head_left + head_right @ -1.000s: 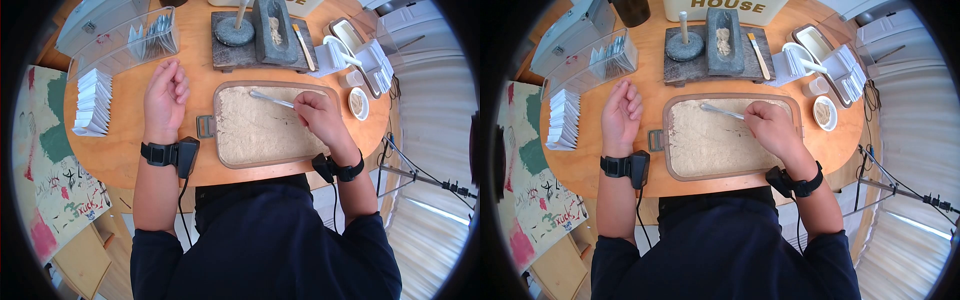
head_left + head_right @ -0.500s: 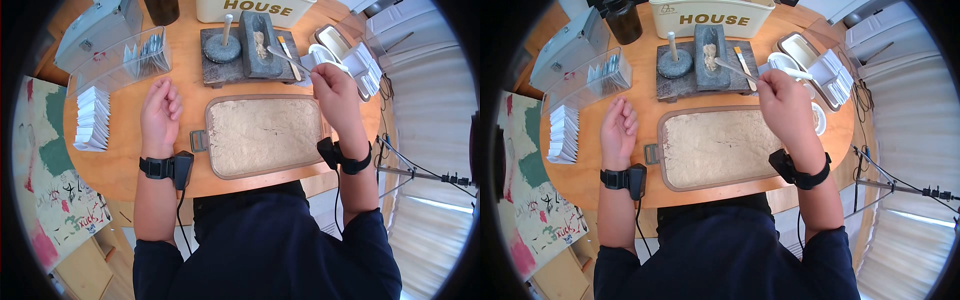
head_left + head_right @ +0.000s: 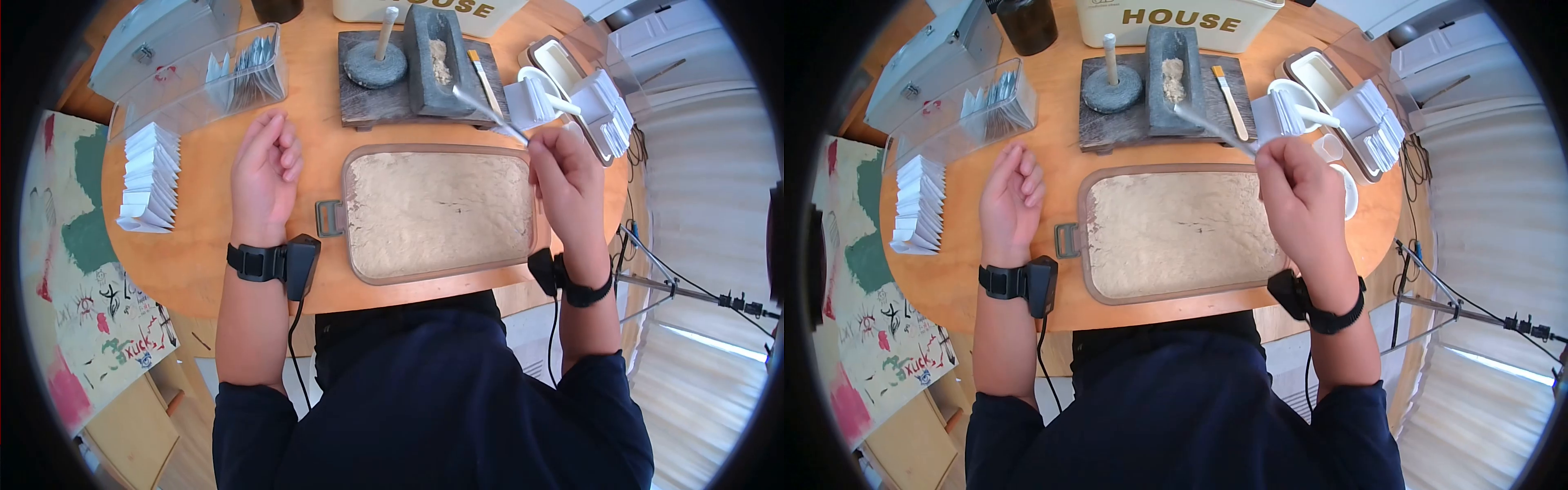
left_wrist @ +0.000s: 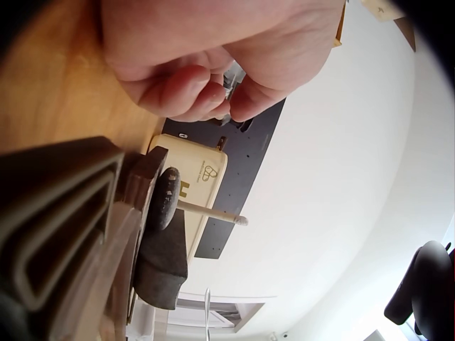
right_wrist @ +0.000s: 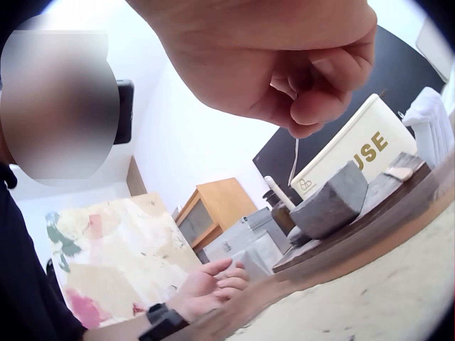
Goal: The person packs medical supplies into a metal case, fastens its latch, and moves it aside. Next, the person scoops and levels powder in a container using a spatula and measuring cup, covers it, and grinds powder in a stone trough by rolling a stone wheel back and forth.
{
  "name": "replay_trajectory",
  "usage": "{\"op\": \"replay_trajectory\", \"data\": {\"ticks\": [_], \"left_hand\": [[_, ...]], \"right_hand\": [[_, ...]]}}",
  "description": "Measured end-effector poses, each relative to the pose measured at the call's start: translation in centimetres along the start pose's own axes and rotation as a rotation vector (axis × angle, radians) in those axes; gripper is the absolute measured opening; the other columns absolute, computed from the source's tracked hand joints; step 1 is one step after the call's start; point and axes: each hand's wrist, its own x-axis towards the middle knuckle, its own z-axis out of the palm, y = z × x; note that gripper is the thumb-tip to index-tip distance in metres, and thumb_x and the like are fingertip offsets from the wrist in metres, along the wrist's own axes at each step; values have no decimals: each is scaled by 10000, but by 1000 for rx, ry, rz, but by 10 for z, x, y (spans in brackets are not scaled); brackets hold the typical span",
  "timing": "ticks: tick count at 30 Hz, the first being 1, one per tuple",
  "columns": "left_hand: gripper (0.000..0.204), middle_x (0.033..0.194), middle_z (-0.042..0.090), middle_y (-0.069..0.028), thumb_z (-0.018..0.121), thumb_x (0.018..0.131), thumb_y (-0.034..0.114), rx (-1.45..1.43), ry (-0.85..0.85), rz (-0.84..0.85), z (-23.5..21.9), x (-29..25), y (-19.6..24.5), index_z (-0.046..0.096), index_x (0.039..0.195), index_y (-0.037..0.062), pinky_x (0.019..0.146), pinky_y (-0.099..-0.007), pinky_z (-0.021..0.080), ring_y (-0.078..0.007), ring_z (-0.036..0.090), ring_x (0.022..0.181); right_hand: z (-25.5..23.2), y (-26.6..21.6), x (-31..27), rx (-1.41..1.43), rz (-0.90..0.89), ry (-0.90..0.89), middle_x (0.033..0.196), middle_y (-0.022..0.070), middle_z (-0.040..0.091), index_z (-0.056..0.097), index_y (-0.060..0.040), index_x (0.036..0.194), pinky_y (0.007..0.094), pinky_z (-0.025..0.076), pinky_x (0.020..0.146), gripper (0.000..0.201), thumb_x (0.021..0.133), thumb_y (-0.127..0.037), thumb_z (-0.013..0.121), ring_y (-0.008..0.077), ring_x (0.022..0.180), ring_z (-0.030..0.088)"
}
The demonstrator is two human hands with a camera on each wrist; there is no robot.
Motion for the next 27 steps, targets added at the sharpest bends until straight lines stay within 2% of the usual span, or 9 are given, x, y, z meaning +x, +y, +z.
{"op": "replay_trajectory", "data": {"ticks": [1, 3, 4, 5, 8, 13, 18, 27], "left_hand": [[110, 813, 461, 4, 504, 1025, 146, 5, -3, -8, 0, 0, 0, 525, 1098, 67, 493, -197, 329, -72, 414, 633], [109, 813, 462, 3, 504, 1024, 144, 3, -1, -11, 0, 0, 0, 525, 1097, 67, 492, -198, 330, -73, 414, 632], [108, 812, 462, 2, 505, 1022, 142, 1, -5, -14, 0, 0, 0, 525, 1097, 67, 492, -198, 330, -73, 414, 630], [108, 812, 462, 2, 505, 1022, 142, 4, -7, -19, 0, 0, -1, 525, 1097, 67, 492, -198, 330, -73, 414, 630], [108, 811, 465, 1, 507, 1019, 138, 0, -21, -13, -1, 1, -1, 527, 1096, 65, 488, -201, 329, -75, 415, 627], [135, 799, 490, -2, 553, 998, 145, -2, 14, 6, 0, 1, -2, 538, 1092, 49, 474, -192, 316, -69, 426, 618], [128, 805, 481, -2, 532, 1006, 144, -7, -10, -7, -1, 2, -2, 539, 1097, 55, 479, -196, 323, -73, 419, 619], [123, 801, 468, -2, 512, 1017, 138, -4, -14, -15, -1, 2, -2, 536, 1107, 57, 481, -203, 327, -76, 412, 620]], "right_hand": [[1, 0, -5, 0, 0, -6, 619, 36, 585, 638, -10, 906, 288, 437, 520, 79, 901, -87, 626, 136, 532, 566], [2, 3, -12, 78, 158, -221, 645, 10, 551, 632, 15, 893, 252, 420, 539, 94, 903, -76, 610, 74, 583, 520], [6, 2, -13, 37, 216, -278, 675, 40, 582, 641, 15, 885, 271, 431, 567, 110, 902, -83, 596, 98, 621, 543], [9, 7, -13, 40, 220, -276, 675, 40, 582, 641, 15, 885, 271, 431, 567, 110, 902, -83, 596, 98, 621, 543], [22, 31, -8, -59, 251, -429, 685, 59, 598, 654, 10, 880, 314, 446, 605, 141, 887, -112, 584, 142, 645, 558], [29, 31, -3, -74, 273, -463, 703, 73, 610, 662, 9, 891, 322, 458, 635, 163, 888, -134, 583, 153, 680, 574], [32, 33, -2, -90, 261, -465, 722, 83, 623, 667, 9, 896, 331, 464, 659, 178, 890, -146, 580, 167, 714, 587], [32, 29, 1, -75, 297, -450, 679, 68, 612, 667, 15, 894, 324, 456, 604, 180, 890, -140, 576, 151, 637, 577]]}}
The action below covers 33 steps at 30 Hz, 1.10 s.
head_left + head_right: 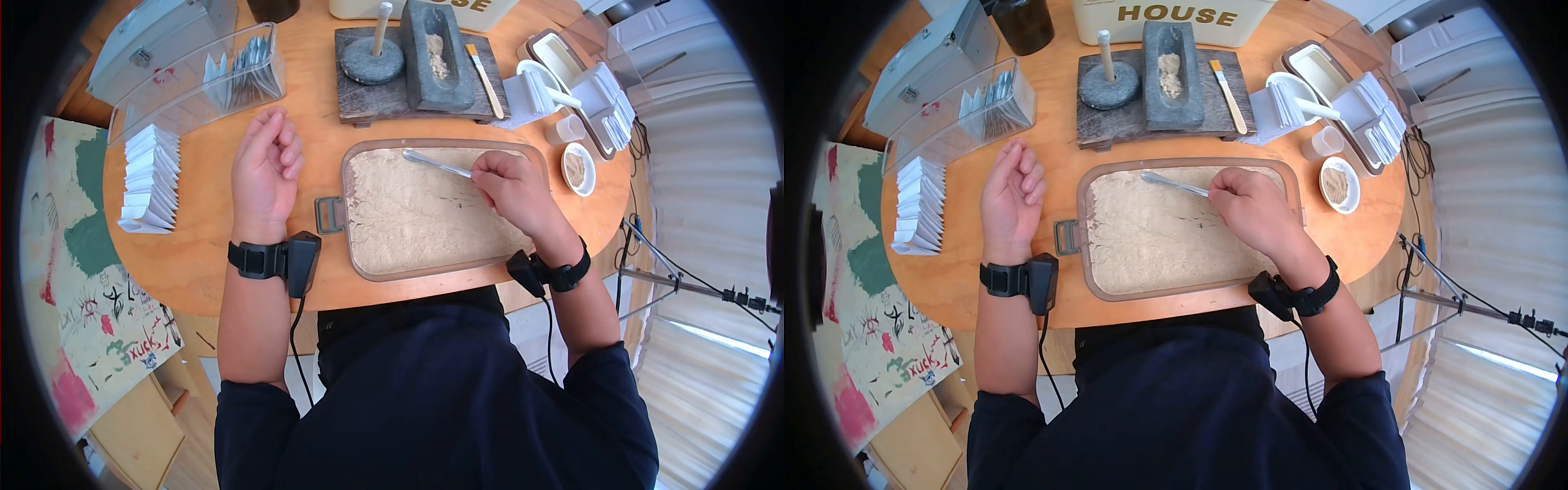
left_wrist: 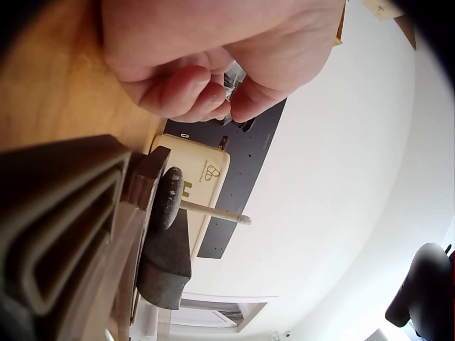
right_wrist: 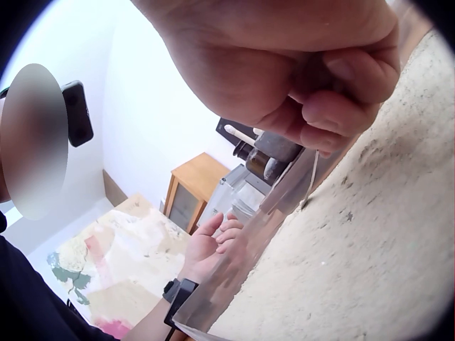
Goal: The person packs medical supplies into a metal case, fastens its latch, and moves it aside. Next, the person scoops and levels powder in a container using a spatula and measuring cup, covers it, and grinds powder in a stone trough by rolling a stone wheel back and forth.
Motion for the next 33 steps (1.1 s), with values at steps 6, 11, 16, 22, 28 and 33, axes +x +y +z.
{"op": "replay_trajectory", "data": {"ticks": [6, 11, 16, 22, 28, 33], "left_hand": [[120, 796, 469, -3, 514, 1017, 138, -1, -9, 0, -1, 1, 0, 538, 1102, 57, 479, -204, 328, -77, 414, 614], [117, 797, 473, -3, 513, 1017, 138, 3, 3, 4, -1, 1, 0, 540, 1099, 59, 477, -205, 330, -78, 417, 613], [105, 795, 462, -2, 505, 1018, 135, 10, 1, -5, -1, 1, 0, 526, 1093, 64, 476, -205, 323, -78, 410, 609], [105, 792, 452, 0, 500, 1022, 140, 20, 8, -10, 0, 1, 1, 524, 1091, 66, 474, -205, 315, -75, 402, 608], [118, 791, 455, 6, 505, 1022, 146, 5, 47, 1, 2, -2, 1, 547, 1091, 59, 475, -207, 314, -74, 401, 607], [126, 793, 470, 3, 511, 1018, 145, -1, 18, -12, -1, -1, 1, 549, 1100, 57, 479, -205, 323, -76, 410, 615]], "right_hand": [[0, -4, 0, 32, 44, -29, 671, 43, 601, 663, 3, 899, 301, 442, 588, 170, 899, -142, 573, 126, 627, 566], [-2, -2, -7, 65, 15, -50, 654, 18, 576, 637, -5, 875, 281, 428, 578, 155, 921, -134, 565, 102, 627, 546], [-17, -8, -19, 215, -20, -29, 643, -9, 549, 620, -16, 855, 243, 392, 533, 158, 938, -140, 567, 74, 583, 506], [-42, -28, -9, 344, -76, 137, 640, -16, 543, 618, -16, 877, 226, 369, 504, 136, 947, -124, 574, 60, 555, 486], [-32, -29, 10, -289, -501, 596, 645, 106, 643, 647, -29, 926, 341, 473, 534, 87, 903, -103, 608, 239, 574, 640], [-23, -24, 9, -445, -589, 713, 670, 132, 658, 642, -63, 901, 394, 497, 542, 42, 883, -99, 632, 320, 609, 654]]}}
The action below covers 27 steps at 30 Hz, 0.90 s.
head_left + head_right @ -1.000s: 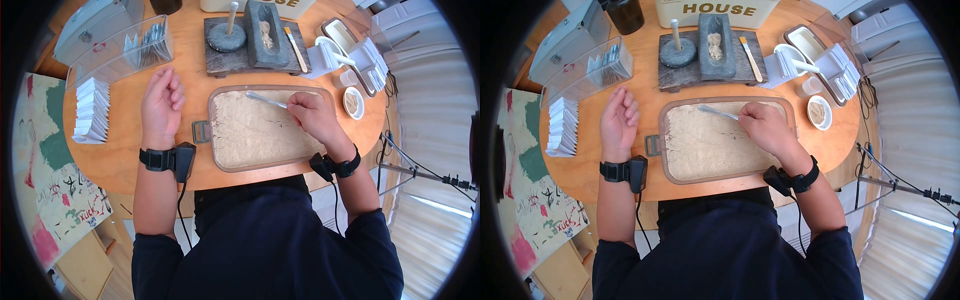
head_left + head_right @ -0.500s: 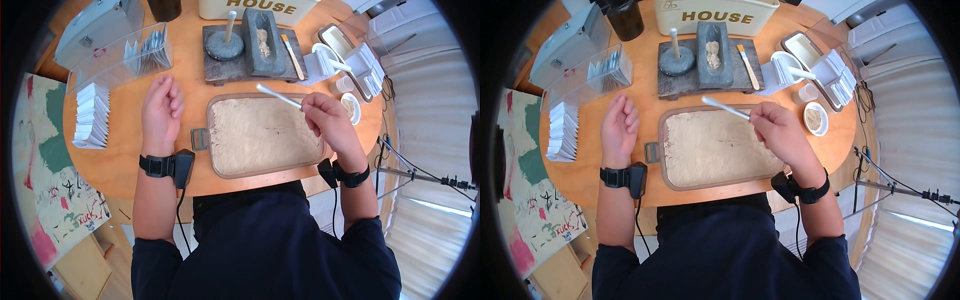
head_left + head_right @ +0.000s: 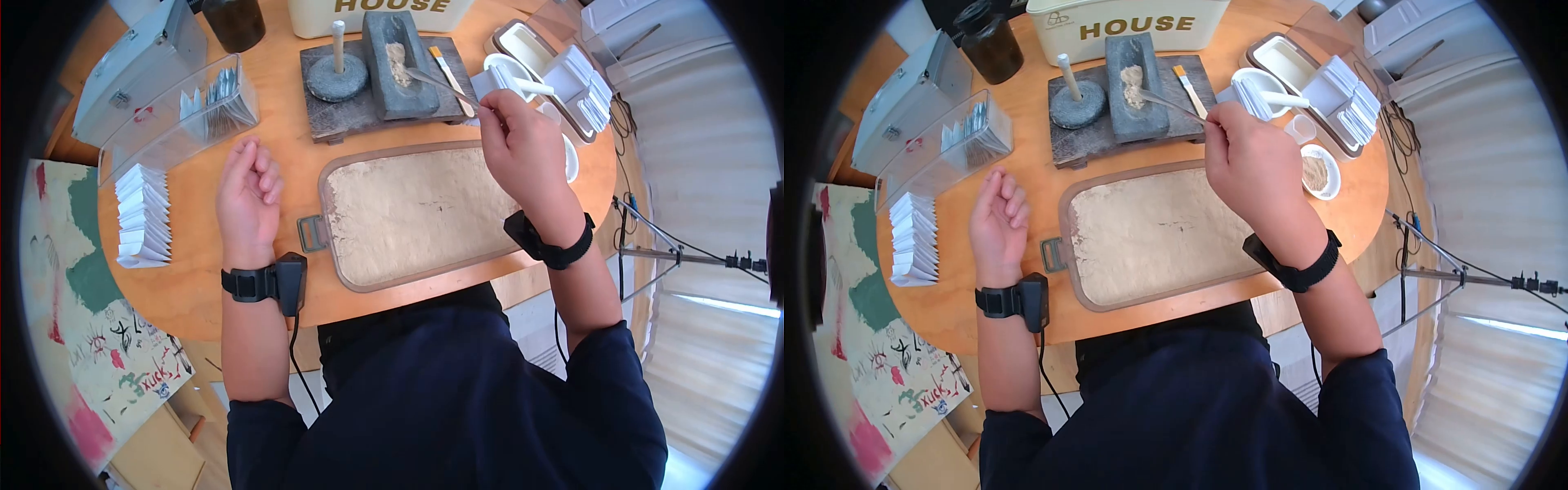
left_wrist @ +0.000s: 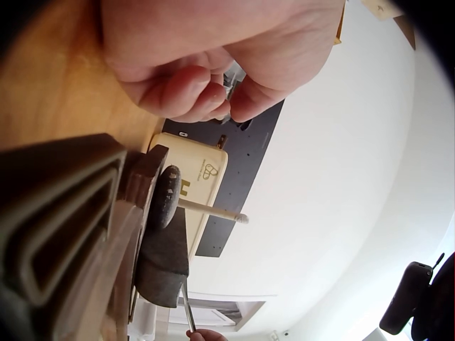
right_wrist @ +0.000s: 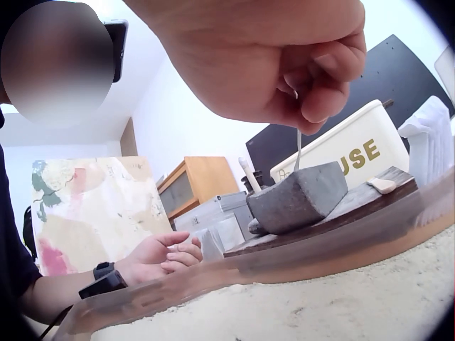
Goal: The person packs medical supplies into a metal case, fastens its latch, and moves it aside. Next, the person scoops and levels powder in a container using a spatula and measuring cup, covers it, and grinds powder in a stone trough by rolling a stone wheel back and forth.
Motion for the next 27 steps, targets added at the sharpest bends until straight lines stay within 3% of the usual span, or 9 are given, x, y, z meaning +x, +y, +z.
{"op": "replay_trajectory", "data": {"ticks": [5, 8, 10, 13, 16, 21, 25, 27], "left_hand": [[118, 794, 481, -1, 516, 1014, 139, 9, -7, 3, -1, 0, 0, 543, 1099, 62, 479, -205, 331, -76, 419, 618], [152, 799, 459, 2, 507, 1025, 152, 10, -29, 1, -3, 2, 0, 554, 1122, 44, 496, -207, 333, -79, 411, 629], [146, 806, 461, 0, 505, 1025, 148, -18, -53, 12, -4, 1, 0, 551, 1118, 46, 501, -207, 340, -82, 421, 632], [113, 798, 473, -4, 523, 1010, 134, 8, -7, 7, -1, 0, -1, 542, 1098, 65, 481, -204, 319, -80, 418, 618], [121, 801, 476, -5, 536, 1006, 140, 7, 2, 10, -2, 1, 1, 545, 1101, 66, 483, -205, 319, -78, 421, 620], [132, 801, 476, -4, 537, 1008, 143, -34, -29, -10, -11, 2, 2, 555, 1109, 60, 489, -209, 325, -79, 421, 624], [142, 805, 471, -6, 529, 1012, 139, -55, -72, -26, -15, 4, 0, 558, 1114, 44, 496, -213, 335, -81, 422, 631], [145, 808, 468, -6, 527, 1014, 140, -31, -80, -20, -11, 4, -1, 557, 1114, 40, 499, -214, 338, -82, 422, 633]], "right_hand": [[-2, 3, -6, -71, -10, -15, 665, 121, 659, 630, -74, 889, 400, 493, 527, 32, 886, -105, 635, 320, 587, 646], [-8, 7, -10, 4, 17, 37, 672, 128, 658, 637, -75, 892, 392, 497, 543, 34, 888, -108, 638, 318, 603, 648], [-15, 18, -17, 170, 134, 18, 715, 161, 659, 653, -68, 918, 375, 498, 568, 53, 889, -112, 649, 311, 620, 643], [-35, 25, -33, 436, 358, -111, 675, 46, 603, 640, -9, 927, 268, 456, 572, 63, 929, -63, 608, 116, 598, 570], [-51, 9, -44, 466, 503, -311, 669, -11, 557, 624, 12, 902, 236, 436, 578, 79, 941, -45, 588, 57, 624, 527], [-56, 23, -55, 409, 510, -365, 680, 6, 574, 626, 20, 913, 239, 442, 579, 82, 939, -51, 596, 62, 622, 540], [-65, 48, -71, 413, 593, -261, 684, 24, 604, 638, 26, 938, 250, 450, 569, 114, 941, -79, 593, 85, 625, 558], [-73, 51, -74, 332, 680, -330, 681, 24, 607, 639, 16, 945, 249, 448, 560, 129, 949, -99, 581, 92, 605, 553]]}}
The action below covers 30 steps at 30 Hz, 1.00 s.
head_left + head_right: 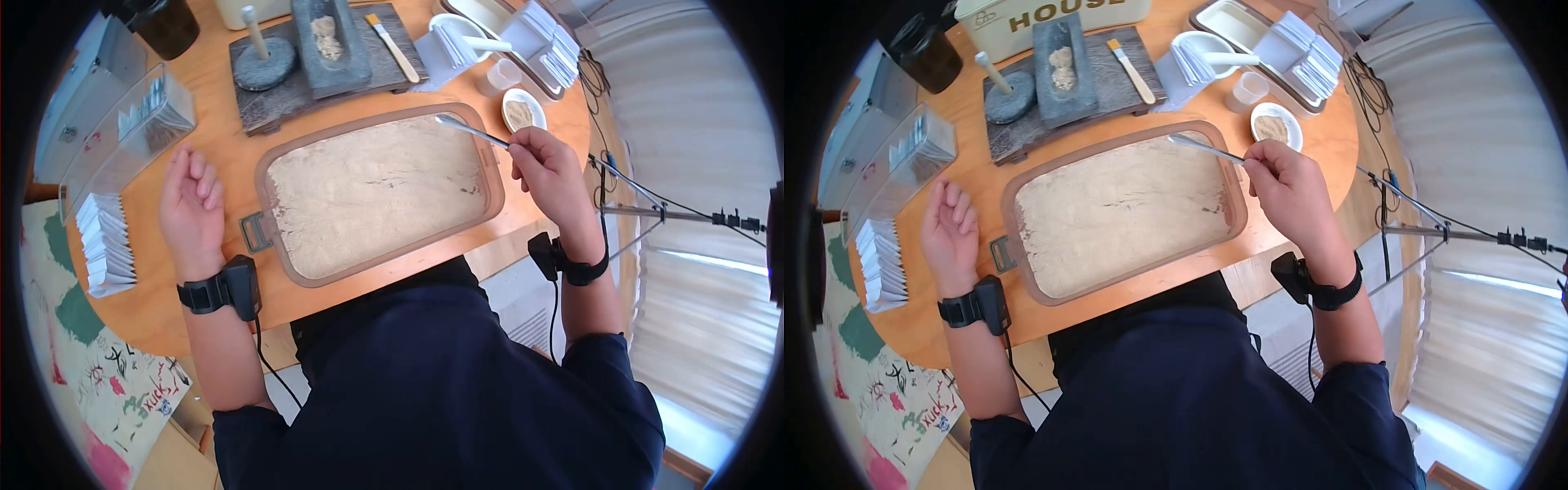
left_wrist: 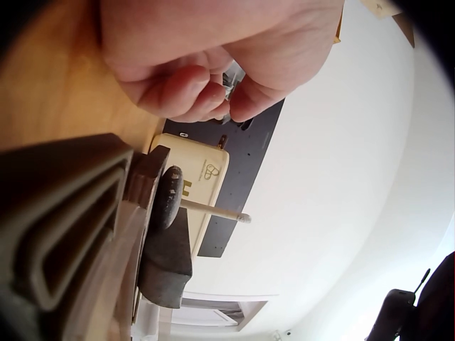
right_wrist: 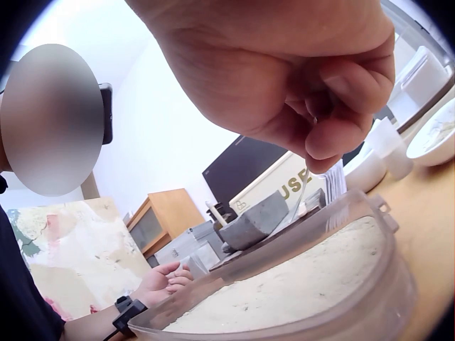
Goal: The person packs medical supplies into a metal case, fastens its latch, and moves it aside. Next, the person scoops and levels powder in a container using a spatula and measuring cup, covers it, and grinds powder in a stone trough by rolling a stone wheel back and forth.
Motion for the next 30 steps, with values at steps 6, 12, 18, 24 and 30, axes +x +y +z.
{"op": "replay_trajectory", "data": {"ticks": [6, 12, 18, 24, 30], "left_hand": [[164, 814, 451, -8, 507, 1029, 154, 35, 35, 11, 1, -1, 2, 547, 1122, 25, 502, -216, 341, -84, 419, 634], [174, 810, 444, -22, 462, 1047, 138, 3, 8, -12, -1, 0, 2, 548, 1124, 8, 506, -225, 349, -96, 410, 634], [167, 802, 437, -19, 460, 1046, 131, 12, 2, -2, 2, -1, 3, 549, 1110, 5, 508, -226, 343, -96, 403, 632], [151, 812, 456, -16, 490, 1033, 141, 49, 23, 4, 2, -1, 3, 551, 1103, 22, 504, -222, 344, -92, 417, 627], [154, 811, 452, -17, 506, 1024, 145, 27, -4, 1, -1, 2, 2, 549, 1115, 28, 508, -222, 344, -95, 426, 639]], "right_hand": [[-9, 21, -6, 63, 170, -44, 668, 24, 599, 632, -5, 943, 281, 445, 546, 156, 961, -137, 550, 93, 574, 528], [-17, 15, -19, -260, 14, 71, 658, 118, 637, 649, 2, 919, 351, 478, 568, 138, 922, -109, 567, 236, 582, 621], [-13, 4, -42, -518, -157, 147, 710, 169, 662, 670, -32, 903, 421, 511, 601, 90, 889, -81, 596, 353, 657, 650], [1, 13, -48, -530, -236, 177, 719, 153, 669, 662, -61, 923, 416, 516, 593, 61, 895, -90, 615, 351, 652, 658], [5, 15, -41, -533, -250, 217, 723, 141, 676, 647, -62, 944, 417, 518, 595, 62, 899, -101, 629, 335, 659, 666]]}}
